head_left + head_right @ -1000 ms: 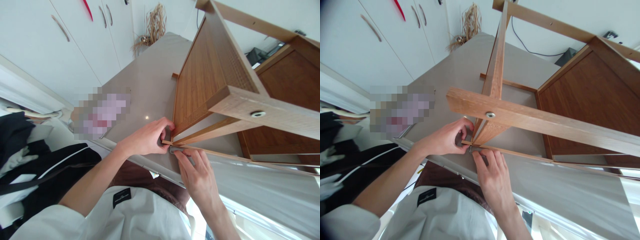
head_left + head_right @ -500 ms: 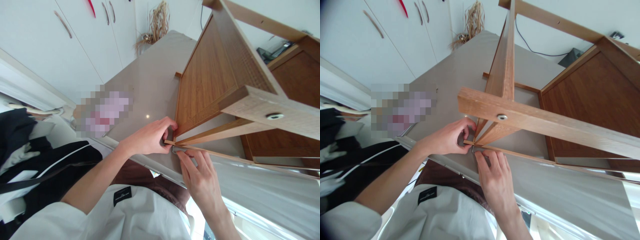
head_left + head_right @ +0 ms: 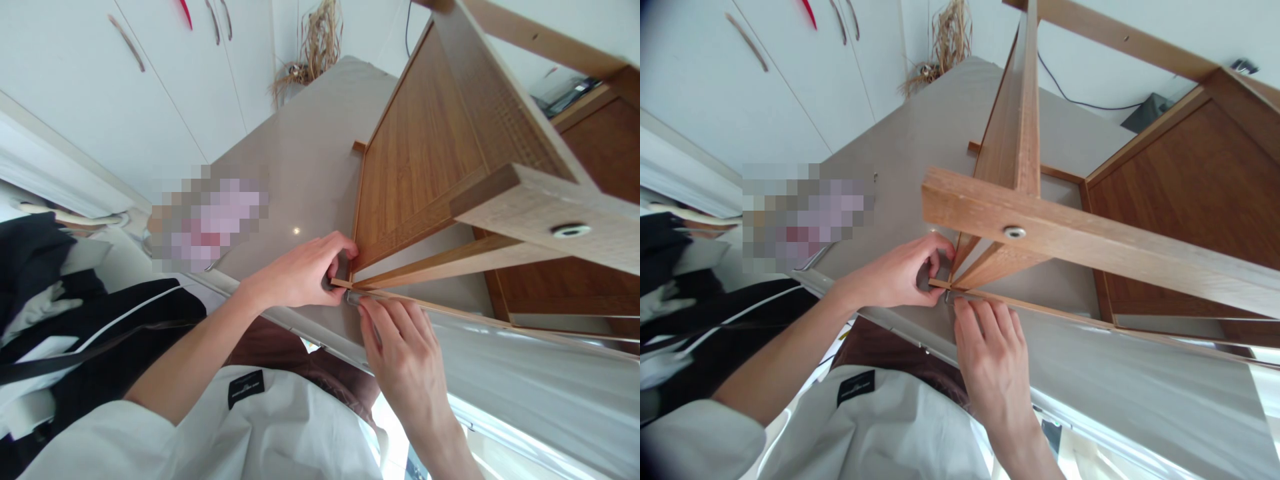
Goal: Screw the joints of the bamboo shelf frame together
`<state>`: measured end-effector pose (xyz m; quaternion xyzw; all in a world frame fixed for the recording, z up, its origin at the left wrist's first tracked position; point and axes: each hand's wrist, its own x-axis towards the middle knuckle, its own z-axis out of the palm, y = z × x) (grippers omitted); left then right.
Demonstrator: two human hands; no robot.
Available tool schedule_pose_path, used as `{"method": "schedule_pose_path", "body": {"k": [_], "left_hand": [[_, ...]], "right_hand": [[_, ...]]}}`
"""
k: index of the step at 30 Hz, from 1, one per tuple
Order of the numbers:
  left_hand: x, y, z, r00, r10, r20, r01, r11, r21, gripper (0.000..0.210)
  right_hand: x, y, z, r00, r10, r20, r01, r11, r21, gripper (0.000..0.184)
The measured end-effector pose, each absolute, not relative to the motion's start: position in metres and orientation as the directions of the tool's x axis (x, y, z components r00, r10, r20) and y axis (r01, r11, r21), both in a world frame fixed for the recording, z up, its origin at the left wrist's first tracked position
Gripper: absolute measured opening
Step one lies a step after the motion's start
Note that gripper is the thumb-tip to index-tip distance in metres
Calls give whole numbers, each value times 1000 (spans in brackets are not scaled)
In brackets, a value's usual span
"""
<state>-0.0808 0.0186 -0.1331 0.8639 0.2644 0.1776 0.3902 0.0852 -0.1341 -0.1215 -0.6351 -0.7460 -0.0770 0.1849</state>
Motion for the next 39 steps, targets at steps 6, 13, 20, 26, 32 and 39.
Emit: {"method": "schedule_pose_path", "body": {"k": [6,13,20,26,32,39], "left_hand": [[-80,18,-133,794,600,98,328,-558,762,48],[-80,17,-133,792,603,92,328,-548,770,46],[-80,18,-134,794,599,102,317,-552,771,46],[-80,18,-133,795,599,94,326,-553,767,46],[-79,18,-133,794,599,102,318,-553,770,45],[-79,18,-134,793,600,108,317,-557,768,45]], "right_hand": [[86,-135,-129,-38,924,381,964,134,-230,10],[84,-134,-135,44,913,406,944,95,-315,11],[89,-136,-139,11,925,380,938,122,-323,17],[93,-143,-136,-65,941,333,932,176,-317,20],[96,-145,-138,-120,945,306,954,195,-229,32],[94,-142,-137,-111,936,334,966,181,-186,27]]}}
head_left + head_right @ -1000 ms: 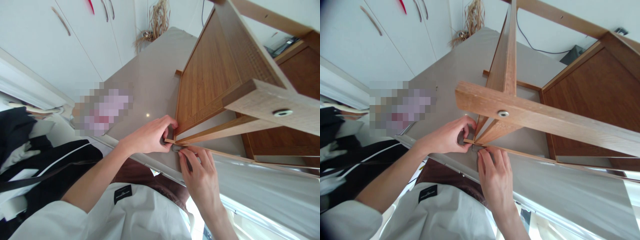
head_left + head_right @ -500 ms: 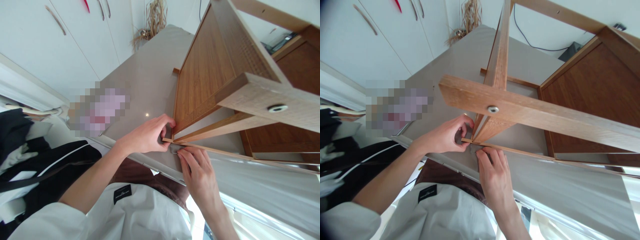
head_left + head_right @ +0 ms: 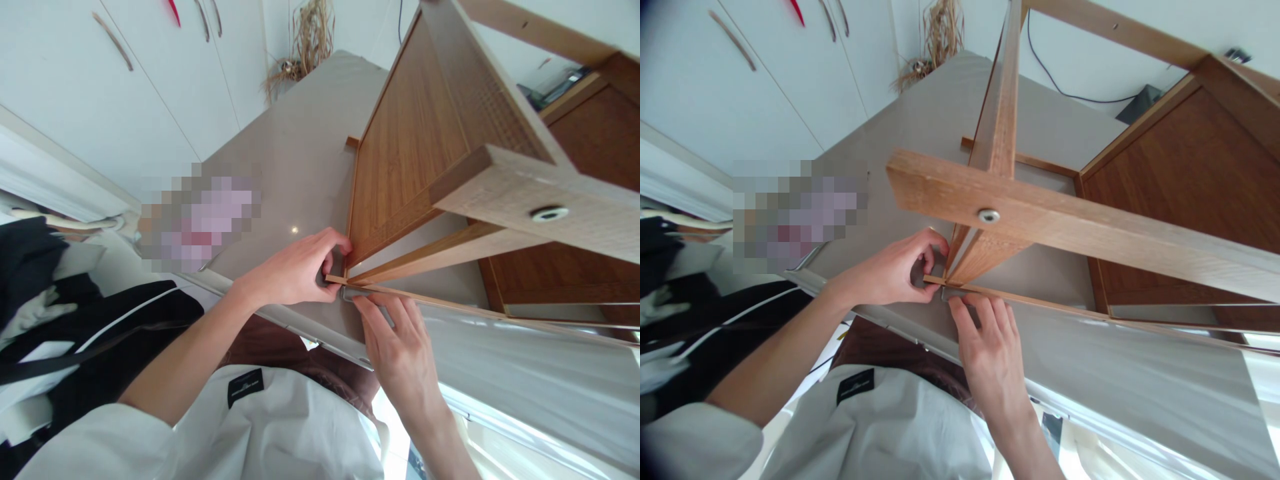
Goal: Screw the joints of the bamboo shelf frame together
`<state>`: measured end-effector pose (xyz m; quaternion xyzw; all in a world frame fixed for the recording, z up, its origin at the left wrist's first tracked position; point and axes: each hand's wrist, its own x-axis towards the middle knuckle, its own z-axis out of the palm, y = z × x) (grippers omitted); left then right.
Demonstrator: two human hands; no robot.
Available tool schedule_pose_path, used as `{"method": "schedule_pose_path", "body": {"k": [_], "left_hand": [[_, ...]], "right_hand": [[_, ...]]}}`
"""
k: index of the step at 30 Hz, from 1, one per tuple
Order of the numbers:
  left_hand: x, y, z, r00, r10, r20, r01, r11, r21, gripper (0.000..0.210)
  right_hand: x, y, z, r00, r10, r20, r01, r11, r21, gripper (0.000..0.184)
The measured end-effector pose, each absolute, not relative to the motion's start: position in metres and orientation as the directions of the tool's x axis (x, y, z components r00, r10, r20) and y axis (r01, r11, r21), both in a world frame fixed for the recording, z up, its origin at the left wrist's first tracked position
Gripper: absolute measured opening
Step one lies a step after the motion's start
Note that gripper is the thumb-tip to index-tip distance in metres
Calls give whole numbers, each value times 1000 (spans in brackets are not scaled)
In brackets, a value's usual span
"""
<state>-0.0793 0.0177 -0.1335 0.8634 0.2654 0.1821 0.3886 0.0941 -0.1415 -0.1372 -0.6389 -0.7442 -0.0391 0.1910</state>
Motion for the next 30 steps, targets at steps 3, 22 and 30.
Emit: {"method": "schedule_pose_path", "body": {"k": [3,22,30], "left_hand": [[-79,18,-133,793,599,110,318,-561,764,46],[-80,18,-134,797,593,119,303,-562,770,46],[-79,18,-134,793,599,116,316,-566,762,46]], "right_hand": [[94,-141,-136,-121,934,336,966,188,-175,28],[84,-136,-128,-98,919,381,972,171,-162,21],[88,-136,-139,3,916,401,958,113,-264,13]]}}
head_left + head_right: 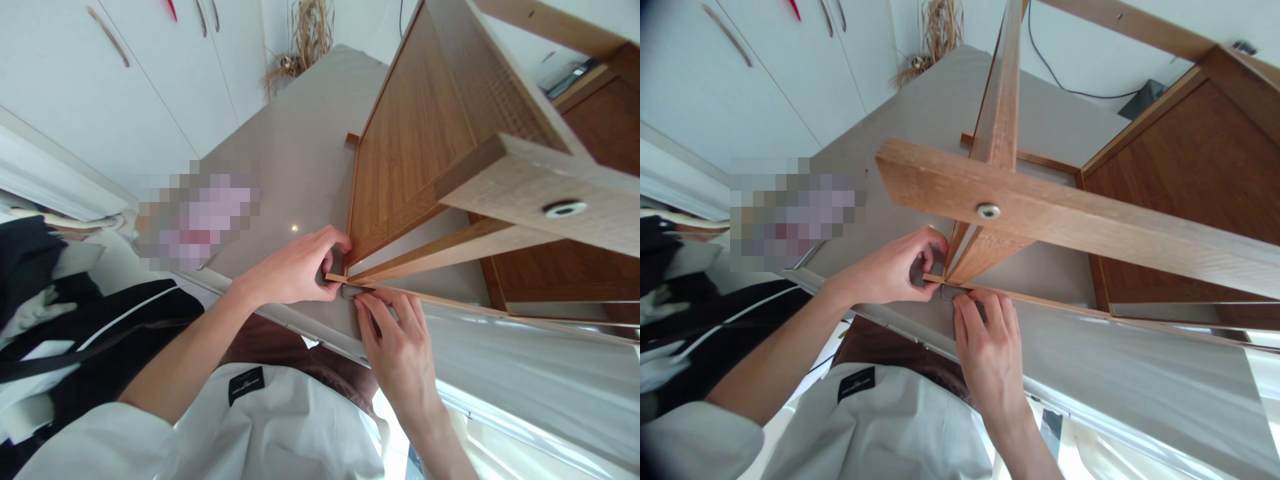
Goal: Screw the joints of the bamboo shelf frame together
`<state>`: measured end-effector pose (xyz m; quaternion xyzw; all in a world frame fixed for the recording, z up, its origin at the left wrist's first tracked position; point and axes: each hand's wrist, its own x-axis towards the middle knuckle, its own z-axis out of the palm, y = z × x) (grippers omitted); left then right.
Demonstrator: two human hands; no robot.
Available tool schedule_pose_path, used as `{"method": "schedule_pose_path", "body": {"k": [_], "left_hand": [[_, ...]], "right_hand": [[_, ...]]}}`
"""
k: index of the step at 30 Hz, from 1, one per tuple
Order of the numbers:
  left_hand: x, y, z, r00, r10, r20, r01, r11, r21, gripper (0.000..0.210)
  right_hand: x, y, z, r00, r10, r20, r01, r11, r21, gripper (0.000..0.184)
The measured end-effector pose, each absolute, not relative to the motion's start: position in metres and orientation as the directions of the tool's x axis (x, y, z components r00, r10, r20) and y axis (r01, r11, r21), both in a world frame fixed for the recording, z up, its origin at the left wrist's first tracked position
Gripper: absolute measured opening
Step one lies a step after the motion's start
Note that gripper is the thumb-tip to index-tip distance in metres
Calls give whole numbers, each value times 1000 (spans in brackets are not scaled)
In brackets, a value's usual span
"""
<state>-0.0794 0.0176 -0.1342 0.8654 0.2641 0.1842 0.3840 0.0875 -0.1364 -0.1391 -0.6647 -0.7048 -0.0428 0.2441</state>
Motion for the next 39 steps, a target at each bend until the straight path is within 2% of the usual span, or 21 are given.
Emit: {"method": "schedule_pose_path", "body": {"k": [11,15,22,26,39], "left_hand": [[-79,18,-135,793,600,106,319,-557,767,46],[-79,18,-134,789,605,106,318,-551,772,46],[-79,17,-133,792,602,100,313,-542,780,46],[-79,17,-132,794,600,100,312,-544,779,47],[-80,18,-133,798,593,106,314,-560,767,46]], "right_hand": [[90,-142,-136,-49,931,362,933,172,-317,17],[90,-144,-136,-98,929,357,935,208,-286,26],[91,-139,-138,-169,921,350,951,246,-189,32],[91,-139,-136,-202,914,353,955,263,-136,31],[90,-138,-132,-212,908,362,960,263,-98,29]]}}
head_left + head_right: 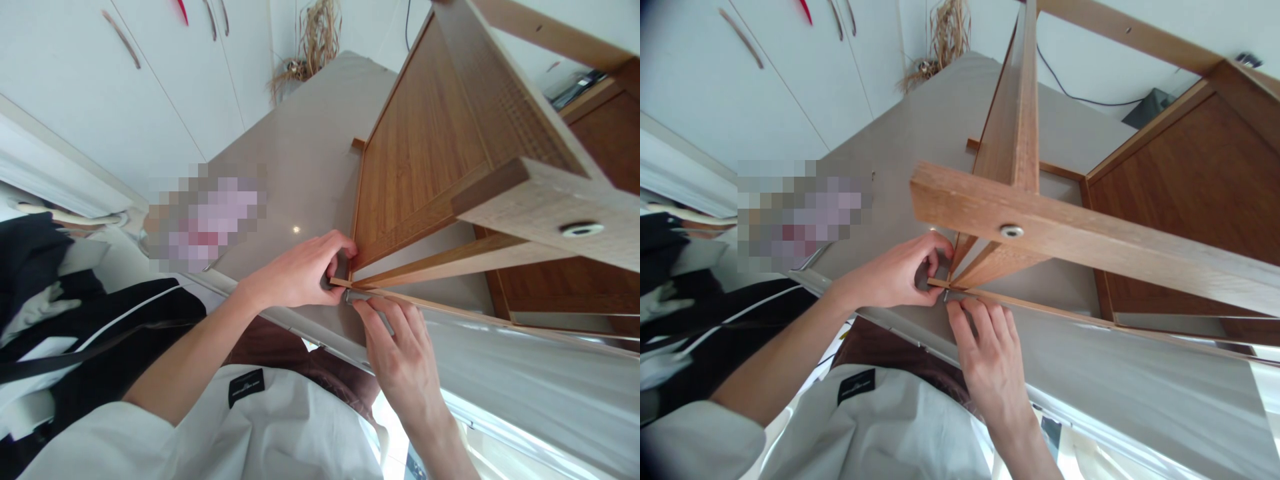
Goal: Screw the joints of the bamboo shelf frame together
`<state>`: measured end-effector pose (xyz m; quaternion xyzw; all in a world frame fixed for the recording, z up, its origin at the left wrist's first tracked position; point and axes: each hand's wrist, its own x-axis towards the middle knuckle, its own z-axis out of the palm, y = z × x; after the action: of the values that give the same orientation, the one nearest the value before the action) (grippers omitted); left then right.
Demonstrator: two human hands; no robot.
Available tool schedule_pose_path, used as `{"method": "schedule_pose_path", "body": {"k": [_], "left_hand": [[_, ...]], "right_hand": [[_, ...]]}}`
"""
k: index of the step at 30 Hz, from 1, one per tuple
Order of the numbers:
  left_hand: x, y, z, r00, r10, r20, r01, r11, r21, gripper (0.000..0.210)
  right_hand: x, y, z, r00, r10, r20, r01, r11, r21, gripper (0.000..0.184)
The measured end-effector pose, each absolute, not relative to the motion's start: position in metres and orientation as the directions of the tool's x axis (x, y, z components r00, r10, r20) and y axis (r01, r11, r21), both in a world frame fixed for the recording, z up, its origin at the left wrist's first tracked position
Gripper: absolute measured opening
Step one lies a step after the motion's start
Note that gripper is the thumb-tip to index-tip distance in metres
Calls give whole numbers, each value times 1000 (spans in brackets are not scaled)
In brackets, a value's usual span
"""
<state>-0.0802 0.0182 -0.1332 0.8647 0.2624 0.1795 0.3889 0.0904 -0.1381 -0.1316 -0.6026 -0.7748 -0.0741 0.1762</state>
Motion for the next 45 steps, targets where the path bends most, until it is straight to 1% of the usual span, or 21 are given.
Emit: {"method": "schedule_pose_path", "body": {"k": [8,23,27,31,35,39,42,45], "left_hand": [[-81,18,-132,799,592,107,309,-556,772,46],[-80,17,-133,800,589,109,300,-551,779,45],[-80,17,-133,796,595,111,306,-555,774,46],[-80,18,-133,797,594,110,305,-553,776,46],[-79,18,-133,797,594,113,308,-560,769,44],[-79,18,-133,795,595,115,311,-564,765,44],[-80,17,-132,795,597,108,318,-561,764,43],[-80,17,-132,793,601,101,324,-556,765,42]], "right_hand": [[92,-139,-133,-215,908,360,960,265,-93,30],[90,-138,-127,-280,881,382,950,312,-22,30],[90,-137,-127,-259,885,387,958,287,-15,28],[92,-139,-135,-199,905,377,966,246,-83,29],[93,-140,-140,-124,915,385,965,201,-167,20],[92,-137,-138,-56,922,384,964,150,-221,18],[91,-136,-137,-42,924,380,956,147,-253,16],[90,-136,-137,-51,926,373,950,160,-268,21]]}}
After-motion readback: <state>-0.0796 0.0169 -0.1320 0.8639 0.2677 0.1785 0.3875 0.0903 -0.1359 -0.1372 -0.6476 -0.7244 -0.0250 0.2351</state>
